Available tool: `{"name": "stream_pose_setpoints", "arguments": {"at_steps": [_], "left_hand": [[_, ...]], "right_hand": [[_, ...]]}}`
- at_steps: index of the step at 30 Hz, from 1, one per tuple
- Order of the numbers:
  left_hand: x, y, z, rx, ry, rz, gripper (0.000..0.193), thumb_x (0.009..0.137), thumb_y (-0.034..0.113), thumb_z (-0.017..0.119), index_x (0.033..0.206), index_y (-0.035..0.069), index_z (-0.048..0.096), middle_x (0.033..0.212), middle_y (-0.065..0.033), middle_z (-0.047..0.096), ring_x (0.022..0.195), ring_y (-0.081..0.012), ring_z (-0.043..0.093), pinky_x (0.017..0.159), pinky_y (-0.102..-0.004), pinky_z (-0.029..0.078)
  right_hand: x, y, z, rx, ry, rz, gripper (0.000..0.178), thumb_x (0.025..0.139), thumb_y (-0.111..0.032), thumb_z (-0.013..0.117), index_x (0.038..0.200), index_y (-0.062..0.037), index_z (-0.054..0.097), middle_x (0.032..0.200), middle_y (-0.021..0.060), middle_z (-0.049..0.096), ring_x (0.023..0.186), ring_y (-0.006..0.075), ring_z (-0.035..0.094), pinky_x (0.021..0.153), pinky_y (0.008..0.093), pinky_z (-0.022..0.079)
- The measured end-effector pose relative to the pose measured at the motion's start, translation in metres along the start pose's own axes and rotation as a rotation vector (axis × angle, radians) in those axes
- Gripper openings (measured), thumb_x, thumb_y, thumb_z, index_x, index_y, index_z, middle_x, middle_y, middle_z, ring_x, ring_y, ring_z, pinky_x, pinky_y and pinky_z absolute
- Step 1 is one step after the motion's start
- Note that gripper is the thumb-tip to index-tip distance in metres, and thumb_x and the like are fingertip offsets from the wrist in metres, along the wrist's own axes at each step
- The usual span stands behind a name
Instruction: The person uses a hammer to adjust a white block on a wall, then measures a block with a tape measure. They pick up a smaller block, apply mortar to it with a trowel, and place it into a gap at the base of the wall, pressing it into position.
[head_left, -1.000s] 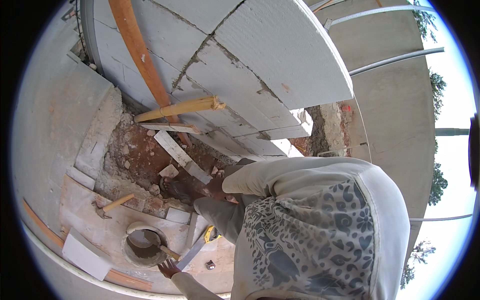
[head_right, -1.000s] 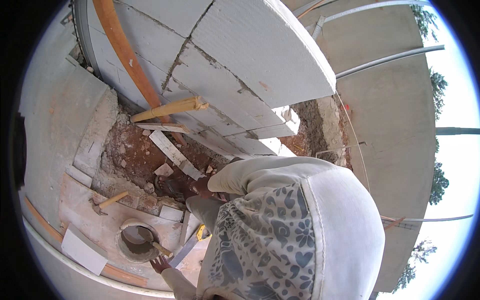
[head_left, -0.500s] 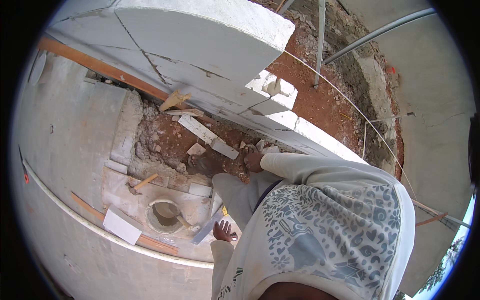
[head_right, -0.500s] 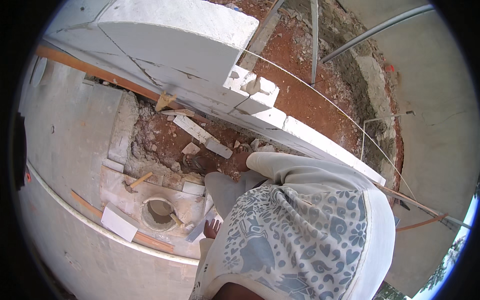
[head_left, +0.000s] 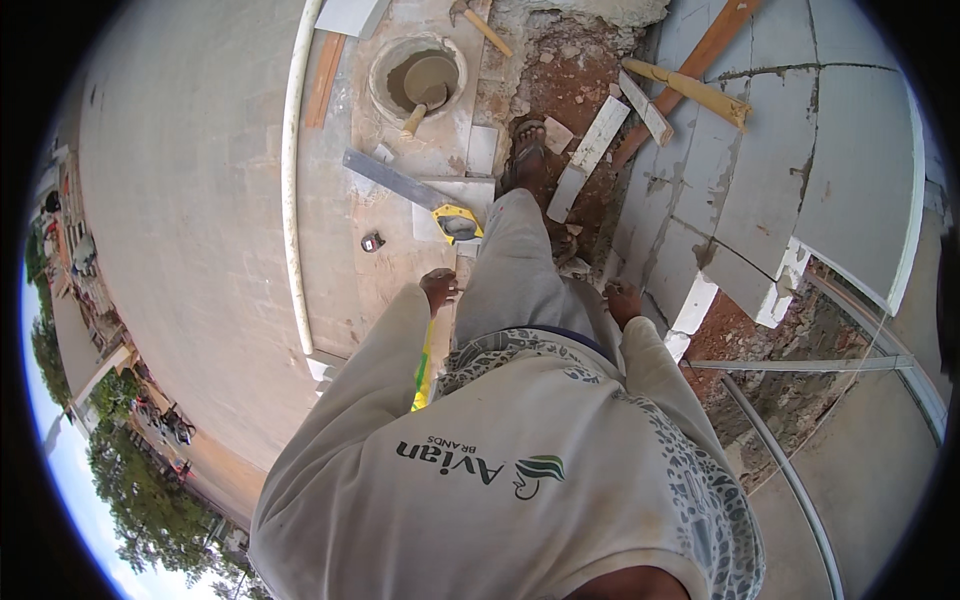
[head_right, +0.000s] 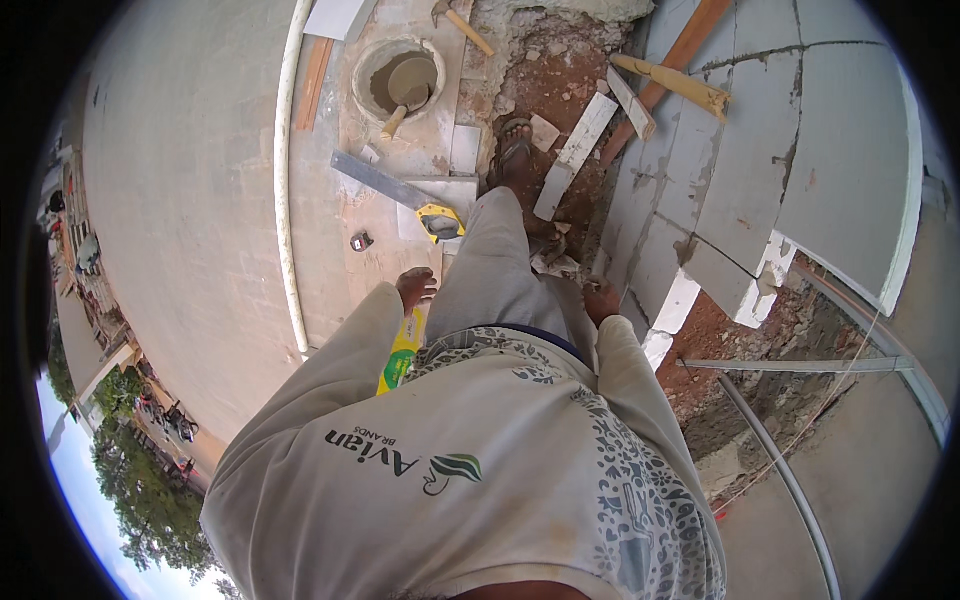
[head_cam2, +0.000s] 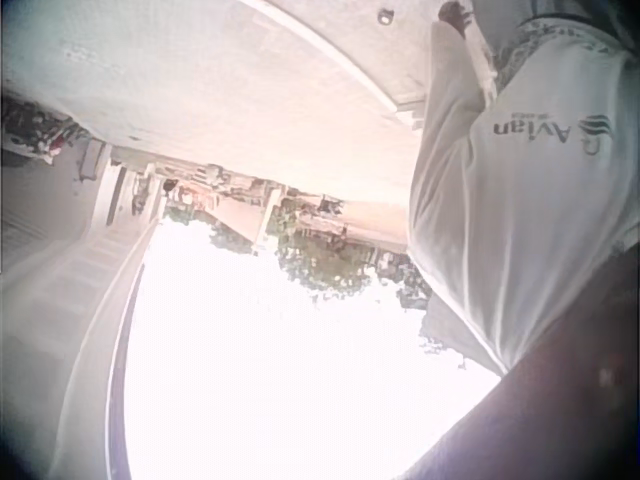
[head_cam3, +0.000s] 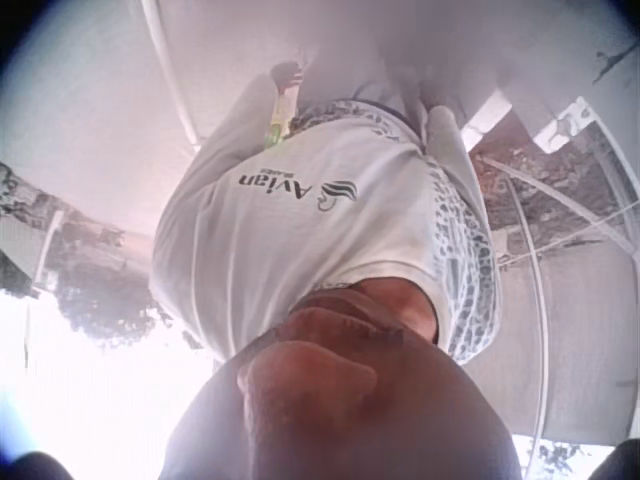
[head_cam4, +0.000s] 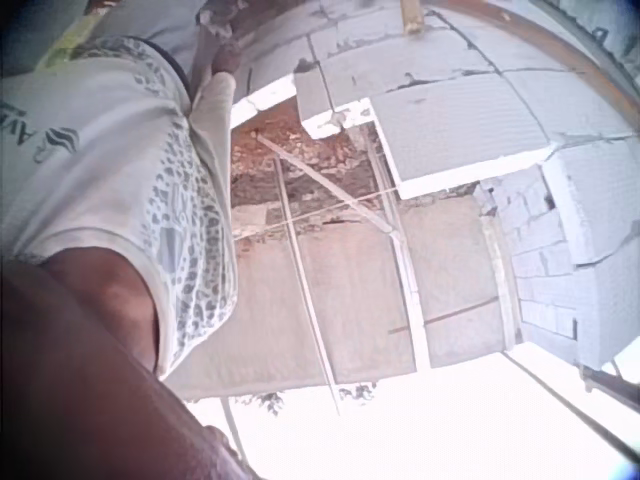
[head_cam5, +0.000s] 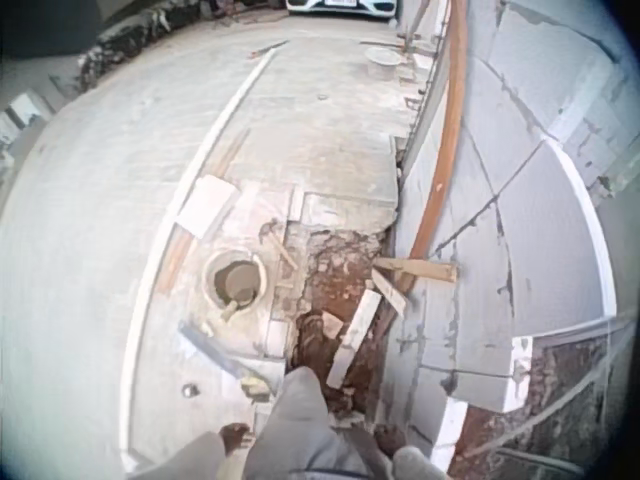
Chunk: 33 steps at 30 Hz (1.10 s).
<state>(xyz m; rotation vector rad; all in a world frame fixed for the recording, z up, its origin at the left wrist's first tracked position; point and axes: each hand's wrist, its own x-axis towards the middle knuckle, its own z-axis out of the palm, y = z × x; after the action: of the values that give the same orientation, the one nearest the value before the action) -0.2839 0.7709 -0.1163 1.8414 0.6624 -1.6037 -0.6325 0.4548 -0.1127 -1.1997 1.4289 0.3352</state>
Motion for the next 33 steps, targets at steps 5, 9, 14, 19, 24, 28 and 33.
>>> {"name": "stream_pose_setpoints", "arguments": {"at_steps": [5, 9, 14, 19, 24, 28, 33], "left_hand": [[0.025, -0.09, 0.014, -0.114, -0.006, -0.115, 0.021, 0.101, 0.033, 0.057, 0.119, 0.022, 0.061, 0.105, -0.0023, 0.068, 0.087, -0.0194, 0.066, 0.078, -0.0421, 0.054], [0.064, -0.167, -0.002, -0.478, -0.278, -0.156, 0.018, 0.103, 0.033, 0.053, 0.112, 0.02, 0.06, 0.095, 0.0007, 0.066, 0.075, -0.0164, 0.062, 0.072, -0.0352, 0.051], [0.044, -0.197, 0.055, -0.307, -0.096, -0.096, 0.023, 0.105, 0.03, 0.045, 0.113, 0.014, 0.06, 0.096, -0.0046, 0.065, 0.078, -0.0194, 0.062, 0.068, -0.0355, 0.052], [0.013, -0.226, 0.054, 0.463, -0.319, 0.374, 0.028, 0.102, 0.018, 0.046, 0.122, 0.007, 0.062, 0.113, -0.0112, 0.067, 0.101, -0.0241, 0.067, 0.081, -0.0393, 0.056], [0.052, -0.298, 0.036, 0.782, -0.344, 0.445, 0.033, 0.1, 0.016, 0.05, 0.127, 0.004, 0.064, 0.129, -0.0149, 0.065, 0.119, -0.0288, 0.064, 0.094, -0.0422, 0.056], [0.019, -0.266, 0.03, -0.236, -0.07, -0.213, 0.033, 0.099, 0.02, 0.054, 0.128, 0.007, 0.064, 0.123, -0.0134, 0.067, 0.112, -0.0295, 0.066, 0.092, -0.0432, 0.056], [0.096, -0.24, -0.065, -0.077, 0.183, 0.019, 0.034, 0.098, 0.031, 0.065, 0.128, 0.016, 0.063, 0.104, -0.0083, 0.07, 0.085, -0.0259, 0.069, 0.075, -0.0465, 0.057]], "right_hand": [[-0.009, -0.031, -0.021, -0.09, -0.104, 0.086, 0.036, 0.098, -0.024, 0.059, 0.129, -0.0053, 0.062, 0.104, 0.011, 0.07, 0.081, 0.0213, 0.071, 0.066, 0.0346, 0.058], [-0.003, -0.045, -0.021, -0.18, -0.146, 0.068, 0.035, 0.1, -0.024, 0.057, 0.129, -0.0064, 0.062, 0.108, 0.0113, 0.069, 0.085, 0.0232, 0.071, 0.069, 0.0364, 0.059], [0.001, -0.094, -0.023, -0.226, -0.141, -0.05, 0.032, 0.1, -0.024, 0.057, 0.128, -0.0089, 0.063, 0.11, 0.0113, 0.07, 0.086, 0.0237, 0.071, 0.071, 0.0375, 0.058], [0.019, -0.127, -0.021, -0.261, -0.135, -0.075, 0.033, 0.1, -0.024, 0.059, 0.126, -0.0037, 0.061, 0.107, 0.0131, 0.069, 0.084, 0.0243, 0.07, 0.07, 0.038, 0.058], [0.034, -0.133, -0.013, -0.194, -0.097, -0.027, 0.03, 0.102, -0.024, 0.057, 0.127, -0.0084, 0.063, 0.11, 0.0117, 0.07, 0.087, 0.0231, 0.071, 0.073, 0.0373, 0.058], [0.046, -0.126, -0.006, -0.173, -0.061, -0.099, 0.029, 0.103, -0.023, 0.056, 0.128, -0.0085, 0.061, 0.109, 0.0117, 0.07, 0.086, 0.0233, 0.07, 0.072, 0.0374, 0.058], [0.018, -0.09, 0.019, 0.01, -0.12, -0.104, 0.027, 0.102, -0.022, 0.058, 0.124, -0.0078, 0.063, 0.105, 0.0107, 0.069, 0.085, 0.0218, 0.069, 0.073, 0.0369, 0.058]]}}
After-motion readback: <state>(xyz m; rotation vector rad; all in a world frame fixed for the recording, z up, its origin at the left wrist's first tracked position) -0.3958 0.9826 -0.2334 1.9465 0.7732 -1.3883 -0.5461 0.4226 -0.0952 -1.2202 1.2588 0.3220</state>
